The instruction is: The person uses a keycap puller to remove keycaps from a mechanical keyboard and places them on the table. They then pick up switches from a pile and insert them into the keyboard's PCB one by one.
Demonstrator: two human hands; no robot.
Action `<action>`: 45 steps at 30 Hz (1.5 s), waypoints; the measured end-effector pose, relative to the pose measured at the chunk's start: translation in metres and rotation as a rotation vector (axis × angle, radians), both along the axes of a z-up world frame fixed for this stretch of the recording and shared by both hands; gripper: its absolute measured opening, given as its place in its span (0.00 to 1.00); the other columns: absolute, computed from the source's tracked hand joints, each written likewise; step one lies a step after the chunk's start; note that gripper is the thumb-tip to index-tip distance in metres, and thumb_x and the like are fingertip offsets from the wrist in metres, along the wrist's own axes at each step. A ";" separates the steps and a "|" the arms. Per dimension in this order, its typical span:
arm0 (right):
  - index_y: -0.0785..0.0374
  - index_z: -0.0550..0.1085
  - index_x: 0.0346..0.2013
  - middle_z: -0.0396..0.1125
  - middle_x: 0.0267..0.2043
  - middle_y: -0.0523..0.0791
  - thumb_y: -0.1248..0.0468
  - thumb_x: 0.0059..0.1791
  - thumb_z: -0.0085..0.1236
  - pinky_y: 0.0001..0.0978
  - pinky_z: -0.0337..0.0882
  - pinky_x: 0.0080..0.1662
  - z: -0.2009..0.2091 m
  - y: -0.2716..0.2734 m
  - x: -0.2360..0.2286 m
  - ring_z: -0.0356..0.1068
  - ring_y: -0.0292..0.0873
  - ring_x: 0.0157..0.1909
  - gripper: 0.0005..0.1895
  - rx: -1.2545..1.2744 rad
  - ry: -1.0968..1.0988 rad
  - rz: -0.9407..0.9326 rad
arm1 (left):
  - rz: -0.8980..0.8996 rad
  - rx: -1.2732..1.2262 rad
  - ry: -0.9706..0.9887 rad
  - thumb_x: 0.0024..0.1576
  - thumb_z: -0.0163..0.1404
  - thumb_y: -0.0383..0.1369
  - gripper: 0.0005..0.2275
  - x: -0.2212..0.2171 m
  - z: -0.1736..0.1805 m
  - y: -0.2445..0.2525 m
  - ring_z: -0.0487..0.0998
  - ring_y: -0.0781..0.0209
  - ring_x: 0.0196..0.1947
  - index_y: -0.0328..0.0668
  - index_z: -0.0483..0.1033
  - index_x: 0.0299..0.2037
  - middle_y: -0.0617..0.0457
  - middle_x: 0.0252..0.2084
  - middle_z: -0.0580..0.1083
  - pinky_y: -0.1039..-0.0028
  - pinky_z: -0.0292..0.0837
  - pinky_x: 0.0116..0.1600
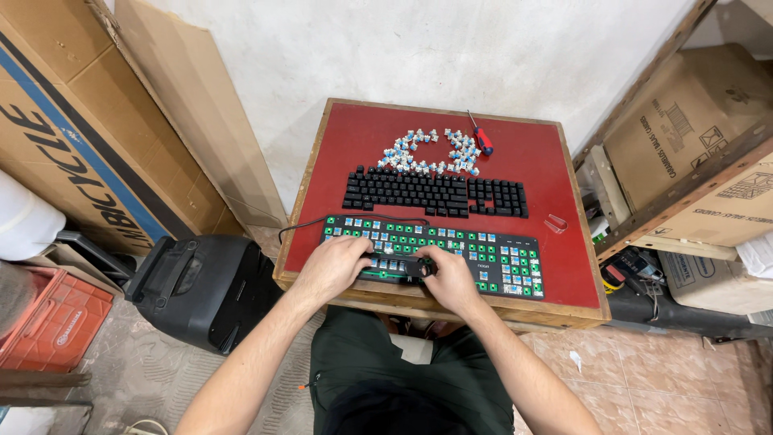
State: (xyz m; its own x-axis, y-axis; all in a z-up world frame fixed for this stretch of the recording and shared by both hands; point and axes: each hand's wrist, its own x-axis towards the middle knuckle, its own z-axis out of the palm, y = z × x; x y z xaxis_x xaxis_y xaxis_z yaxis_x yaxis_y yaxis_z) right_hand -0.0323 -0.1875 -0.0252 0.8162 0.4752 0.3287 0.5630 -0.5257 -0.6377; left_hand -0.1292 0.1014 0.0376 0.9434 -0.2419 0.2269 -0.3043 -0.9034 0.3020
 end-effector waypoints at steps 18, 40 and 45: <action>0.58 0.86 0.33 0.81 0.33 0.44 0.60 0.48 0.81 0.33 0.76 0.43 0.054 0.006 0.017 0.80 0.42 0.37 0.09 0.385 0.053 0.037 | -0.110 -0.509 0.007 0.72 0.55 0.33 0.12 0.041 0.025 -0.060 0.86 0.47 0.58 0.43 0.84 0.62 0.46 0.53 0.85 0.59 0.82 0.62; 0.57 0.86 0.45 0.79 0.36 0.47 0.54 0.53 0.76 0.39 0.78 0.48 0.032 -0.026 0.062 0.81 0.49 0.43 0.12 0.269 0.072 -0.314 | 0.090 -0.218 0.229 0.63 0.64 0.33 0.14 0.165 0.032 -0.002 0.89 0.49 0.54 0.43 0.87 0.58 0.44 0.51 0.87 0.60 0.87 0.57; 0.56 0.86 0.44 0.79 0.35 0.47 0.52 0.53 0.76 0.39 0.78 0.46 0.029 -0.027 0.062 0.81 0.49 0.42 0.13 0.262 0.082 -0.320 | 0.137 -0.021 0.271 0.60 0.66 0.38 0.14 0.184 0.013 0.002 0.88 0.48 0.56 0.51 0.89 0.55 0.51 0.49 0.88 0.57 0.87 0.57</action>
